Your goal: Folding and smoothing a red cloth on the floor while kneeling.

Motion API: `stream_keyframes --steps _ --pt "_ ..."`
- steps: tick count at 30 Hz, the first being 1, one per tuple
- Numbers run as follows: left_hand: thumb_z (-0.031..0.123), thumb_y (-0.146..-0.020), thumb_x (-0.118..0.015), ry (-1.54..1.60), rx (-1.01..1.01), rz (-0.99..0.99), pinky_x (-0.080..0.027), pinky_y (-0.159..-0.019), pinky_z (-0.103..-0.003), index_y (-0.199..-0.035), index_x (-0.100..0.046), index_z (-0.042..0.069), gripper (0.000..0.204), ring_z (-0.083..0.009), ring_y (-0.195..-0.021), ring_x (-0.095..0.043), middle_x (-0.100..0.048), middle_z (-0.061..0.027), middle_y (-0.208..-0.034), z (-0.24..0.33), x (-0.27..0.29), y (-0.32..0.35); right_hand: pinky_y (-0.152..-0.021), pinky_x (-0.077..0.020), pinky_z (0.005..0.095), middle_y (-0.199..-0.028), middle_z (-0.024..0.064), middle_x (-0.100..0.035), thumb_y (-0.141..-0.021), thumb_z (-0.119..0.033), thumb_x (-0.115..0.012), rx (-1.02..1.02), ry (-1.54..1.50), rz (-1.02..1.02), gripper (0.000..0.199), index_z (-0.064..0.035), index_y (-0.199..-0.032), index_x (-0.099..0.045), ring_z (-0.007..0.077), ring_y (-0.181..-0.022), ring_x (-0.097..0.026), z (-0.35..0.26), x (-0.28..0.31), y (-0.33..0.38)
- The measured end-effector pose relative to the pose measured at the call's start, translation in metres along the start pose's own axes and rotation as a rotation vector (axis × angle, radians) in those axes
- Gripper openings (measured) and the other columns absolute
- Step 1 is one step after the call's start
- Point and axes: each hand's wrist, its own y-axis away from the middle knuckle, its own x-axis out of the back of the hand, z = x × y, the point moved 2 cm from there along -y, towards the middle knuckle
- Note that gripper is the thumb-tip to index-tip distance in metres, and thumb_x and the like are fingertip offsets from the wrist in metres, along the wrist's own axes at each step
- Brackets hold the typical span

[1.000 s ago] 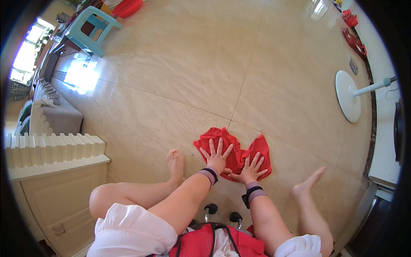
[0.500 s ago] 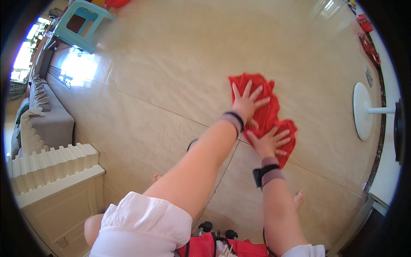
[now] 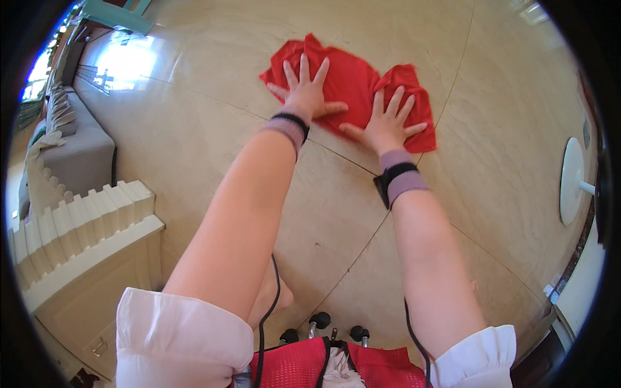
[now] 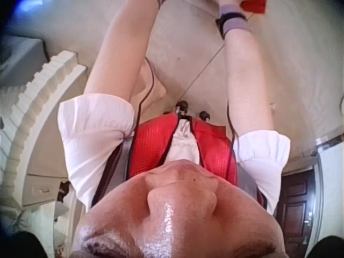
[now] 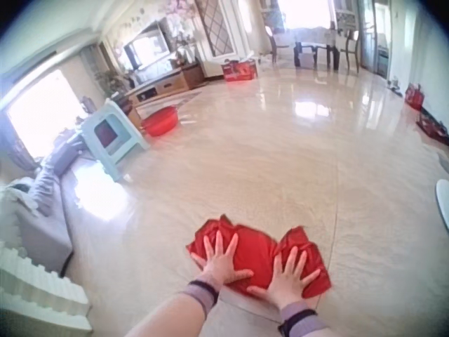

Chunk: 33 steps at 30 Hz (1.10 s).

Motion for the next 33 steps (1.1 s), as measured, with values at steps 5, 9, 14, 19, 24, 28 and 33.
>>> stream_keyframes --steps 5,9,14,19,24,28,33 --pt "0.076 -0.065 -0.081 0.016 0.036 -0.077 -0.007 -0.107 -0.089 -0.168 -0.007 0.036 0.133 -0.0545 -0.156 0.01 0.004 -0.0177 -0.175 -0.004 -0.044 0.119 -0.11 0.0008 0.0862 -0.175 0.013 0.008 -0.065 -0.075 -0.083 0.129 -0.03 -0.132 0.13 -0.0247 -0.167 -0.02 0.0421 -0.159 0.012 0.017 -0.039 0.108" --pt "0.075 -0.057 -0.086 0.035 -0.011 -0.115 -0.007 -0.105 -0.091 -0.168 -0.006 0.034 0.143 -0.0582 -0.154 0.012 0.006 -0.0226 -0.173 0.014 -0.092 0.218 -0.111 0.0038 0.0843 -0.175 0.0113 0.012 -0.061 -0.074 -0.085 0.129 -0.035 -0.209 0.132 -0.0262 -0.167 -0.021 0.0407 -0.159 0.014 0.059 -0.073 0.2" --pt "0.073 -0.059 -0.086 -0.048 -0.085 -0.254 -0.007 -0.109 -0.088 -0.167 -0.002 0.038 0.141 -0.0555 -0.155 0.011 0.009 -0.0179 -0.174 0.055 -0.132 0.318 -0.114 0.0079 0.0804 -0.175 0.0112 0.014 -0.058 -0.074 -0.086 0.02 -0.019 -0.311 0.138 -0.0264 -0.168 -0.017 0.0398 -0.159 0.018 0.11 -0.103 0.29" --pt "0.071 -0.06 -0.086 -0.095 -0.249 -0.313 -0.008 -0.109 -0.087 -0.167 -0.001 0.042 0.139 -0.0559 -0.155 0.012 0.006 -0.0174 -0.175 0.08 -0.136 0.341 -0.111 0.0074 0.0823 -0.173 0.0159 0.019 -0.057 -0.076 -0.086 -0.137 -0.012 -0.328 0.145 -0.0218 -0.169 -0.01 0.0412 -0.158 0.019 0.131 -0.119 0.326" --pt "0.067 -0.052 -0.089 -0.172 -0.591 -0.119 -0.011 -0.113 -0.084 -0.165 -0.015 0.046 0.137 -0.0486 -0.158 0.001 -0.003 -0.0073 -0.176 0.069 -0.128 0.293 -0.109 0.0008 0.0855 -0.173 0.0201 0.018 -0.059 -0.079 -0.082 -0.338 -0.111 -0.251 0.145 -0.0201 -0.169 -0.007 0.0475 -0.157 0.019 0.101 -0.121 0.309" --pt "0.074 -0.051 -0.086 -0.225 -0.768 -0.001 -0.013 -0.115 -0.082 -0.164 -0.02 0.047 0.133 -0.0443 -0.159 -0.004 -0.01 -0.0026 -0.176 0.093 -0.087 0.22 -0.108 -0.0054 0.087 -0.171 0.025 0.016 -0.061 -0.082 -0.078 -0.57 -0.181 -0.126 0.144 -0.0177 -0.169 -0.006 0.0507 -0.156 0.019 0.088 -0.106 0.259" --pt "0.08 -0.058 -0.081 -0.22 -0.745 0.064 -0.012 -0.116 -0.081 -0.164 -0.02 0.047 0.127 -0.0425 -0.16 -0.004 -0.011 -0.0007 -0.176 0.097 -0.047 0.113 -0.108 -0.0049 0.0864 -0.171 0.0271 0.015 -0.063 -0.083 -0.077 -0.566 -0.16 -0.047 0.143 -0.0159 -0.168 -0.008 0.0517 -0.155 0.018 0.063 -0.064 0.148"
